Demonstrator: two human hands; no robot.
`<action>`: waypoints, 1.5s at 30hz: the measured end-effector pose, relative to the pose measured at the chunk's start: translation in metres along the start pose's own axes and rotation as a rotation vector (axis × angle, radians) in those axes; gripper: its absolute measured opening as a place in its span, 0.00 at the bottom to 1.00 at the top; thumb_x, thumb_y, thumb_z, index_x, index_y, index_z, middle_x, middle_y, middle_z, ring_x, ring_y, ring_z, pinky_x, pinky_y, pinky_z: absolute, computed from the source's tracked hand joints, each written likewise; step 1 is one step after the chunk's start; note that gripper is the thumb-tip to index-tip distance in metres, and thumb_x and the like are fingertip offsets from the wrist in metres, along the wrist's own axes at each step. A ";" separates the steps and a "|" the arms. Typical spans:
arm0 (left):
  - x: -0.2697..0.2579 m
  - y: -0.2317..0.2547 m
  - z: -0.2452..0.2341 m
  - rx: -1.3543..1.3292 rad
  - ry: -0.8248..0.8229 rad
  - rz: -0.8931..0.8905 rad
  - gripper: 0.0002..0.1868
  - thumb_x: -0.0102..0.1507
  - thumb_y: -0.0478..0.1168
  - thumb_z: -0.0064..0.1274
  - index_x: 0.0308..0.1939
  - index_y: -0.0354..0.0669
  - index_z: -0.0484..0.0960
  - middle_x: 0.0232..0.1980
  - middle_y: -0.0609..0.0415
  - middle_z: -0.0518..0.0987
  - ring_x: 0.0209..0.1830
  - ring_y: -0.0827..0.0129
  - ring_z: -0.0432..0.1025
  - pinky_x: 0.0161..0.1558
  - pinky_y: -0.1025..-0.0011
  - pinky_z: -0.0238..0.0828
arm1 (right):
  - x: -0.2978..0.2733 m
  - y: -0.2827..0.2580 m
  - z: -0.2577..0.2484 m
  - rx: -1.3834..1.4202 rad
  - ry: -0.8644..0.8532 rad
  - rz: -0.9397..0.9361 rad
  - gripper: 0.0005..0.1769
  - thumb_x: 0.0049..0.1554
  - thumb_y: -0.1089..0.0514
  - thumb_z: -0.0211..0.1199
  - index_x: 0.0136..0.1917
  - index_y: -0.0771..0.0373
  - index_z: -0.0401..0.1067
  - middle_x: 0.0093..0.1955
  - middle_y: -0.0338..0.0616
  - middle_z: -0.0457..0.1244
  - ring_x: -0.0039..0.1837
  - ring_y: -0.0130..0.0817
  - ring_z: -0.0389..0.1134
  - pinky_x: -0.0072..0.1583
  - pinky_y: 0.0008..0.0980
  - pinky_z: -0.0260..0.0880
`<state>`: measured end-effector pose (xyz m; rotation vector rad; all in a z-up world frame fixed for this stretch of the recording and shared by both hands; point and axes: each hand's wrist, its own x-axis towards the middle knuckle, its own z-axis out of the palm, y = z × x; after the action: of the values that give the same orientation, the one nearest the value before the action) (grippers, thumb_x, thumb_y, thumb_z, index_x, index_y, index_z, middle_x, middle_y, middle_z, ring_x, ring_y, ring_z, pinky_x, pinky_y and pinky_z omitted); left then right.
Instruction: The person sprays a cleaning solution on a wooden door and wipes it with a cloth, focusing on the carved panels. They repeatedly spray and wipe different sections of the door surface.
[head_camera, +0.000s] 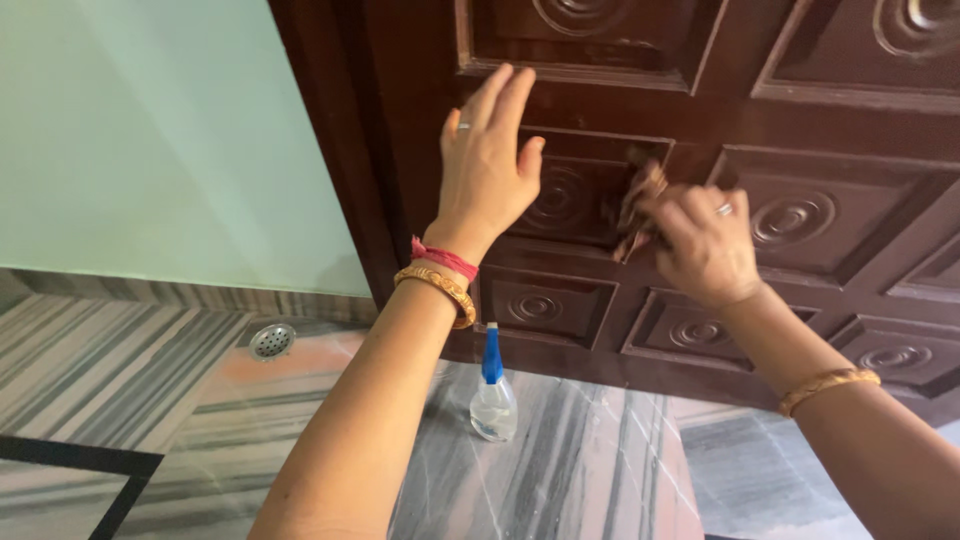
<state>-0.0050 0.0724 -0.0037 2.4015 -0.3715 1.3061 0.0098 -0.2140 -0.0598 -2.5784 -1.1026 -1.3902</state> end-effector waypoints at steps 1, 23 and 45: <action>0.000 -0.008 -0.003 0.020 0.024 -0.015 0.37 0.66 0.41 0.59 0.77 0.48 0.61 0.80 0.53 0.57 0.80 0.54 0.58 0.75 0.37 0.51 | 0.009 0.000 -0.004 -0.002 0.034 0.024 0.31 0.44 0.64 0.70 0.63 0.53 0.76 0.57 0.36 0.63 0.58 0.38 0.63 0.59 0.45 0.57; -0.016 -0.037 -0.006 0.133 0.038 0.029 0.45 0.66 0.40 0.58 0.83 0.55 0.50 0.85 0.62 0.50 0.86 0.54 0.48 0.78 0.37 0.52 | 0.082 -0.132 0.104 0.094 -0.064 -0.188 0.32 0.51 0.60 0.60 0.69 0.66 0.67 0.74 0.54 0.56 0.77 0.48 0.54 0.77 0.48 0.51; -0.008 -0.036 -0.005 0.119 -0.022 -0.017 0.49 0.63 0.43 0.63 0.81 0.56 0.49 0.83 0.63 0.49 0.84 0.52 0.49 0.74 0.34 0.51 | 0.006 -0.030 0.024 0.077 -0.149 -0.289 0.15 0.54 0.66 0.65 0.56 0.58 0.79 0.58 0.38 0.65 0.58 0.35 0.67 0.57 0.32 0.75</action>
<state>0.0014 0.1075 -0.0157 2.5133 -0.2866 1.3299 0.0120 -0.1799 -0.0787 -2.5825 -1.5713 -1.1840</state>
